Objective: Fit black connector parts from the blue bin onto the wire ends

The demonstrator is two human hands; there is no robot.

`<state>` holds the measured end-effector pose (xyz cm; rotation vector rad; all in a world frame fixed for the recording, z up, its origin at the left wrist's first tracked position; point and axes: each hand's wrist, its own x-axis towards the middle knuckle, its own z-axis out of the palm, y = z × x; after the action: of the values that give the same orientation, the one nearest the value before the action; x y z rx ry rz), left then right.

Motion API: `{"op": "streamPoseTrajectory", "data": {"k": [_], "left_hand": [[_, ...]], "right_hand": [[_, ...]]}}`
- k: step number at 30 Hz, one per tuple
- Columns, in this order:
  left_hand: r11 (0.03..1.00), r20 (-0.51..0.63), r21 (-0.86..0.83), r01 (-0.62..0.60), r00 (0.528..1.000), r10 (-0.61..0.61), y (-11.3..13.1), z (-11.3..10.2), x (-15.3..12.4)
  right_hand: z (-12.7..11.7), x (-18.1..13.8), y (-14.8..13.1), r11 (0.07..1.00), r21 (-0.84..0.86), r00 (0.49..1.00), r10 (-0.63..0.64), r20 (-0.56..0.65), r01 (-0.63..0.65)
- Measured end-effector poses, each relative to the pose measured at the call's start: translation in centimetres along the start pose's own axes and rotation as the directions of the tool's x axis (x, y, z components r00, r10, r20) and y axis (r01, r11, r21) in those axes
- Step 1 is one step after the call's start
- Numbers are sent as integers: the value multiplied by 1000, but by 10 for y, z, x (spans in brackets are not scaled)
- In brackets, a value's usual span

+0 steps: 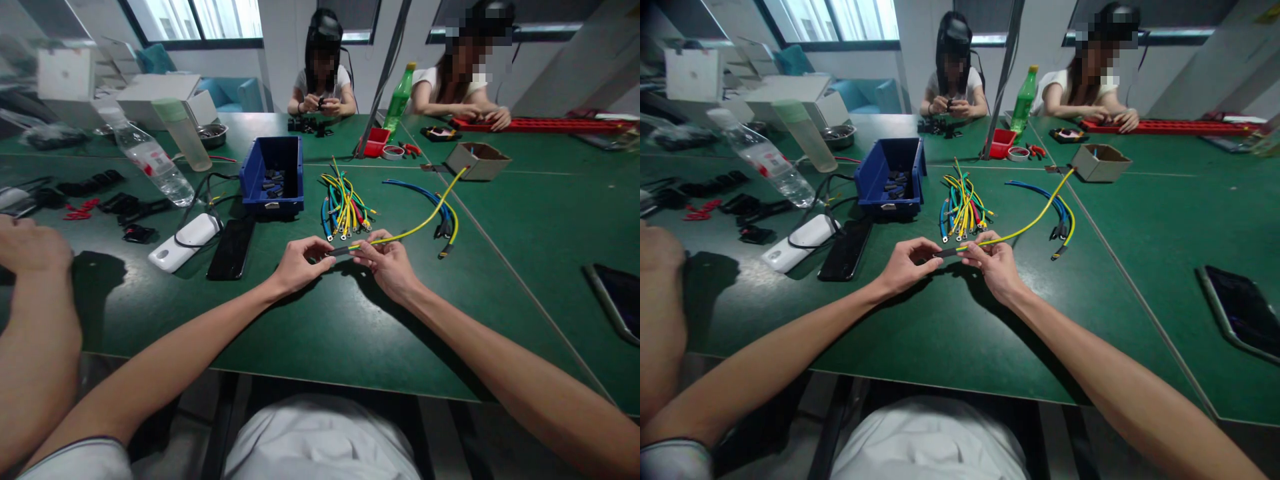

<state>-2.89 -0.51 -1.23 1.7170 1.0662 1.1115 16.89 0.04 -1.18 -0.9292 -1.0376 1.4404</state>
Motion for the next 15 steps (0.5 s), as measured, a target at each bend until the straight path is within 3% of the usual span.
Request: {"op": "streamPoseTrajectory", "data": {"k": [6, 15], "left_hand": [[990, 35, -139, 26, 999, -21, 4, -2, -2], [992, 9, -118, 41, 999, -40, 2, -1, 0]], "right_hand": [[-1, 3, -4, 997, -33, 997, -72, -14, 72], [-4, 4, -4, 996, -56, 997, -74, 8, 74]]}}
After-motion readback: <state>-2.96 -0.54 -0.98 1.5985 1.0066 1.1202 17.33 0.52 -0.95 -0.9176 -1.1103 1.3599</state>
